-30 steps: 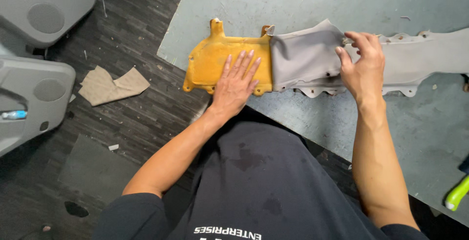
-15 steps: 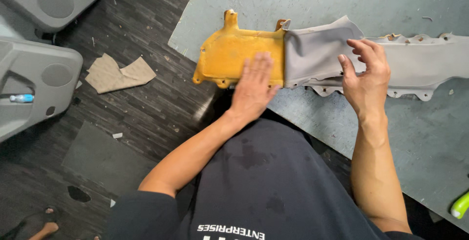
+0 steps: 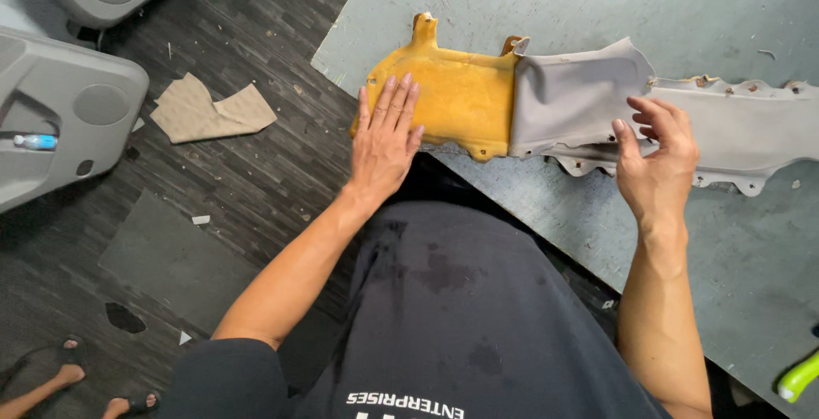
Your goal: The person peels a gray flexible sheet off a yellow plastic panel on a workbench. They use both hands to lift and pull the material away from the surface, revealing the yellow base underneath.
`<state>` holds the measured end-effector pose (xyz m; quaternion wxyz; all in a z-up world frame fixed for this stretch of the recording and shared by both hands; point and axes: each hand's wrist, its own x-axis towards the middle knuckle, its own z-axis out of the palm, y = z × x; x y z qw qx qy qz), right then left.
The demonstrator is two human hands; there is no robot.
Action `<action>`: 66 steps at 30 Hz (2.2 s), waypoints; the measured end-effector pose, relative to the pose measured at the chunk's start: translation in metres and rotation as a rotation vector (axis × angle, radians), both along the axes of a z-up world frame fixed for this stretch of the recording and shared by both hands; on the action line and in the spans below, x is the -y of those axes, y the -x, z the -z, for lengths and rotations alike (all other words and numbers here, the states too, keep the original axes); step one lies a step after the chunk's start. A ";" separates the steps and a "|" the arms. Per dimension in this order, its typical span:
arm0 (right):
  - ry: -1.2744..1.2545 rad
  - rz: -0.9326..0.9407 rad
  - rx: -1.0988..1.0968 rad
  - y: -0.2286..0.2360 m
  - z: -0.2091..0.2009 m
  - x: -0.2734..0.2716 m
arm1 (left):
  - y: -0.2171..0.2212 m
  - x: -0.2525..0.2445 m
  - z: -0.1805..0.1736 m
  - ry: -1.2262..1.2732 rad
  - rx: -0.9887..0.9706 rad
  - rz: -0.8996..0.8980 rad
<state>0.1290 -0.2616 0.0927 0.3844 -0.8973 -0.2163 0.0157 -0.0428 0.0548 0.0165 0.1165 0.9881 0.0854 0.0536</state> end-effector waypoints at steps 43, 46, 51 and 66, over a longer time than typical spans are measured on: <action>0.480 0.122 0.096 0.037 0.083 0.003 | -0.088 0.062 0.001 0.385 0.182 0.471; 0.447 0.315 0.024 0.023 0.082 0.036 | -0.089 0.062 0.003 0.348 0.189 0.464; 0.369 0.506 -0.047 0.010 0.086 0.049 | -0.090 0.064 0.000 0.325 0.165 0.468; -0.272 0.445 0.006 0.027 0.019 -0.054 | -0.094 0.059 0.000 0.340 0.118 0.513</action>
